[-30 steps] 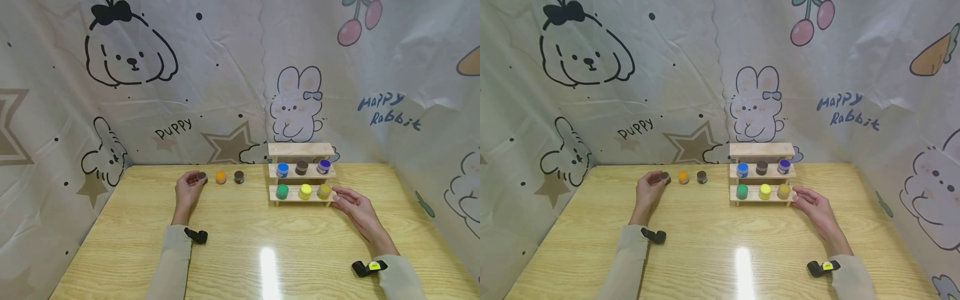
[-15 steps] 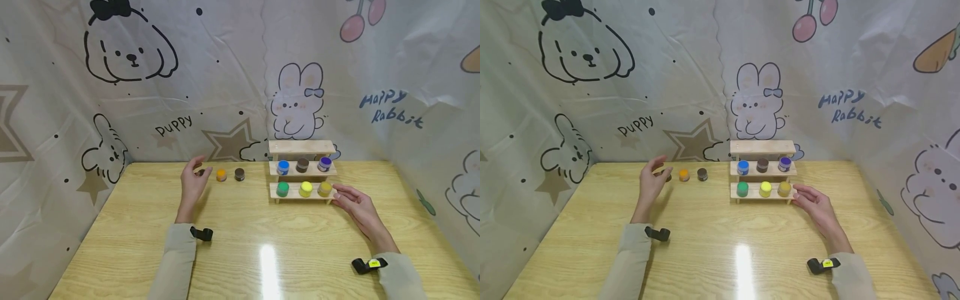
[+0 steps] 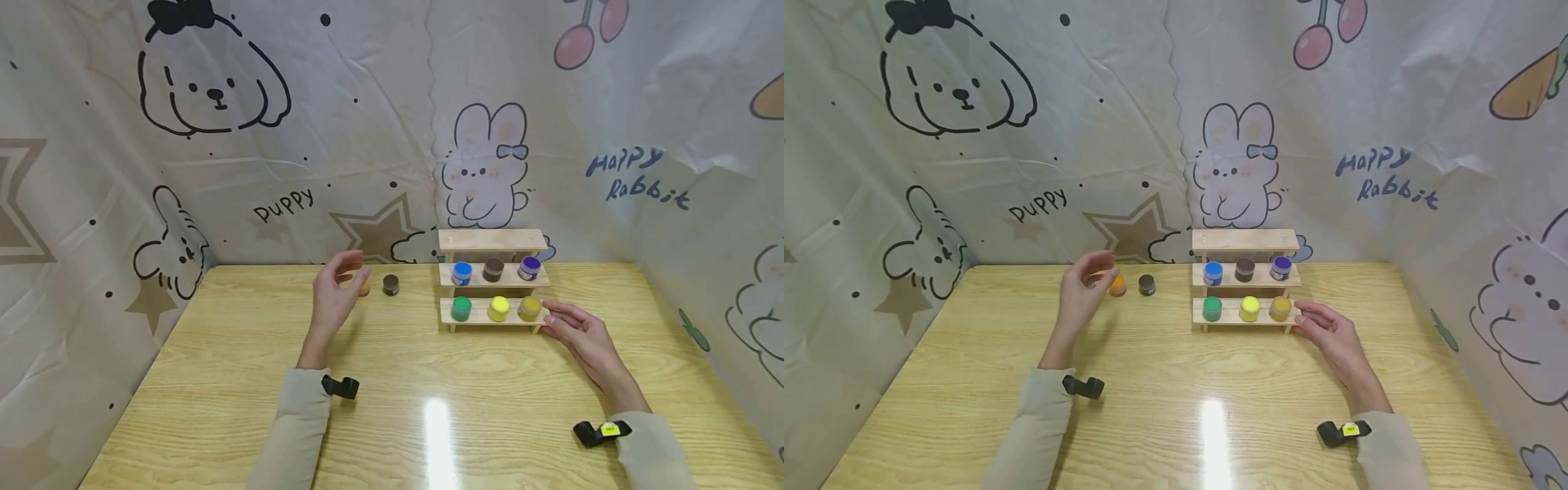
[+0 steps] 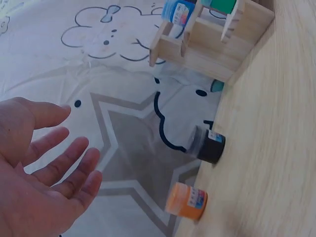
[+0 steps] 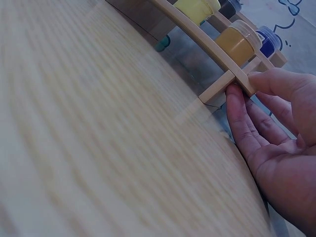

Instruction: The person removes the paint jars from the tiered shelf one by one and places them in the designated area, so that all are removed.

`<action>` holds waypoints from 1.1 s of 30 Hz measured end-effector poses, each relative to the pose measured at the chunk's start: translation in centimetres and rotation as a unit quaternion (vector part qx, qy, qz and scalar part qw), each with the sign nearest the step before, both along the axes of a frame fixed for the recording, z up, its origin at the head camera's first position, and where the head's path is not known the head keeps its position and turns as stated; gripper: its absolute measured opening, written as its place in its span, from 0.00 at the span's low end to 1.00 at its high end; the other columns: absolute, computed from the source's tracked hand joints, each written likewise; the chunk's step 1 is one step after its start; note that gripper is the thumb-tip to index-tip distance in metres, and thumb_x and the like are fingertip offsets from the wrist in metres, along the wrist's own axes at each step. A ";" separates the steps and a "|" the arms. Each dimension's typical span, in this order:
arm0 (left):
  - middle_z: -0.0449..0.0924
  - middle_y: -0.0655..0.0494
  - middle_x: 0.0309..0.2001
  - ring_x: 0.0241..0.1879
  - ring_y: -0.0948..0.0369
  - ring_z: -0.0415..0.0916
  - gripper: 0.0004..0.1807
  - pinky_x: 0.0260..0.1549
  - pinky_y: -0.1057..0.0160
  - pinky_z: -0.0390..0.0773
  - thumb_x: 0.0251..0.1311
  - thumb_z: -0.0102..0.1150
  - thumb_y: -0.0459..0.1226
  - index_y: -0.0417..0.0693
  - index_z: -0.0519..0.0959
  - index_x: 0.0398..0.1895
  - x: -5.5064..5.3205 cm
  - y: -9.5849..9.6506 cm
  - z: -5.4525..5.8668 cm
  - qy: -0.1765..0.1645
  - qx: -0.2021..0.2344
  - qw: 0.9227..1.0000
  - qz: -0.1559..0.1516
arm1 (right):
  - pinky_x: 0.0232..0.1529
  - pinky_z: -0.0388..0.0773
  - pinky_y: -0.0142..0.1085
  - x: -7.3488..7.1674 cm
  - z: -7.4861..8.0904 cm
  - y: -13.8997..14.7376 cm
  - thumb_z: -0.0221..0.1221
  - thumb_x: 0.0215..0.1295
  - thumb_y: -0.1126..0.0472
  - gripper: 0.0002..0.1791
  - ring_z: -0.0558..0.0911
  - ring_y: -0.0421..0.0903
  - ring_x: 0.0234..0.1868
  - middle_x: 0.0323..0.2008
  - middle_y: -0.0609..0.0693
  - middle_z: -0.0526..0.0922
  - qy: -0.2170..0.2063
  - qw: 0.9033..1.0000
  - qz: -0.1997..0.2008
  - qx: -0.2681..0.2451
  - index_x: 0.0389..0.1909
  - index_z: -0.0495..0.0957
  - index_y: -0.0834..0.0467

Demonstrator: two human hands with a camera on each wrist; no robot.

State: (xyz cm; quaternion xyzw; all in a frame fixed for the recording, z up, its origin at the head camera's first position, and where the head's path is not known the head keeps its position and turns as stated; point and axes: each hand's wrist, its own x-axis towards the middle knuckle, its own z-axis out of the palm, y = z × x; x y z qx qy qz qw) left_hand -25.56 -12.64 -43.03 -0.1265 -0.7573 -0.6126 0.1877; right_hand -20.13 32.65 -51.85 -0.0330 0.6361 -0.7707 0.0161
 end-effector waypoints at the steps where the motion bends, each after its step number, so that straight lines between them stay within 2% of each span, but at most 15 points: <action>1: 0.82 0.38 0.53 0.54 0.44 0.79 0.18 0.54 0.40 0.77 0.65 0.67 0.29 0.36 0.80 0.57 0.2 0.1 0.2 0.002 0.000 1.000 -0.002 | 0.54 0.81 0.33 0.0 0.0 0.0 0.61 0.73 0.68 0.22 0.84 0.36 0.54 0.55 0.41 0.84 -0.001 1.000 -0.001 0.001 0.65 0.73 0.67; 6: 0.82 0.39 0.53 0.54 0.44 0.80 0.19 0.55 0.40 0.77 0.66 0.66 0.29 0.36 0.79 0.59 1.0 0.9 0.7 0.008 -0.003 1.000 -0.006 | 0.53 0.81 0.32 0.0 0.1 -0.4 0.62 0.73 0.66 0.23 0.84 0.36 0.53 0.55 0.40 0.84 -0.009 1.000 -0.007 0.016 0.66 0.73 0.67; 12: 0.82 0.39 0.53 0.54 0.43 0.80 0.17 0.55 0.40 0.77 0.67 0.65 0.31 0.38 0.80 0.58 1.5 3.1 0.1 0.004 0.018 0.999 -0.036 | 0.53 0.81 0.32 0.3 0.3 -0.4 0.61 0.73 0.67 0.25 0.84 0.36 0.53 0.54 0.40 0.84 -0.010 1.000 -0.001 0.009 0.67 0.70 0.69; 15: 0.82 0.40 0.53 0.53 0.44 0.81 0.17 0.54 0.41 0.79 0.67 0.66 0.31 0.38 0.80 0.58 1.3 4.4 -0.2 0.009 0.021 0.998 -0.054 | 0.53 0.81 0.32 0.4 0.5 -0.1 0.60 0.73 0.68 0.24 0.84 0.36 0.53 0.54 0.41 0.84 -0.003 1.000 0.001 0.000 0.66 0.71 0.69; 20: 0.83 0.44 0.52 0.52 0.45 0.81 0.16 0.53 0.44 0.80 0.67 0.66 0.30 0.38 0.80 0.57 1.0 6.2 -0.2 0.008 0.015 0.998 -0.064 | 0.54 0.81 0.33 0.2 0.8 0.2 0.60 0.73 0.69 0.22 0.84 0.37 0.53 0.55 0.42 0.85 0.013 1.000 0.004 -0.015 0.65 0.72 0.69; 24: 0.83 0.45 0.52 0.54 0.42 0.80 0.16 0.54 0.39 0.78 0.67 0.66 0.31 0.38 0.81 0.56 1.0 7.2 -0.4 -0.005 0.010 0.997 -0.071 | 0.53 0.81 0.33 0.1 0.7 0.1 0.60 0.73 0.69 0.21 0.85 0.37 0.53 0.55 0.42 0.85 0.009 1.000 0.007 -0.017 0.65 0.74 0.67; 27: 0.84 0.44 0.53 0.55 0.44 0.80 0.16 0.56 0.37 0.77 0.67 0.66 0.31 0.38 0.81 0.56 1.0 8.1 -0.6 -0.009 0.006 0.997 -0.079 | 0.53 0.81 0.33 0.1 0.5 0.0 0.61 0.73 0.69 0.21 0.85 0.37 0.52 0.55 0.41 0.85 0.004 1.000 0.006 -0.018 0.64 0.74 0.67; 28: 0.83 0.42 0.53 0.55 0.44 0.80 0.15 0.56 0.37 0.76 0.67 0.66 0.30 0.37 0.81 0.56 1.2 8.4 -0.2 -0.012 0.007 0.997 -0.081 | 0.53 0.81 0.33 0.1 0.4 -0.1 0.61 0.73 0.69 0.21 0.85 0.37 0.52 0.55 0.41 0.85 0.004 1.000 0.006 -0.019 0.64 0.74 0.67; 33: 0.83 0.42 0.55 0.56 0.47 0.80 0.16 0.59 0.43 0.77 0.67 0.66 0.31 0.36 0.81 0.57 1.1 10.3 -0.2 -0.033 -0.016 0.996 -0.085 | 0.53 0.81 0.33 0.1 0.3 -0.3 0.61 0.73 0.69 0.22 0.85 0.37 0.52 0.55 0.41 0.85 0.004 1.000 0.006 -0.018 0.65 0.73 0.68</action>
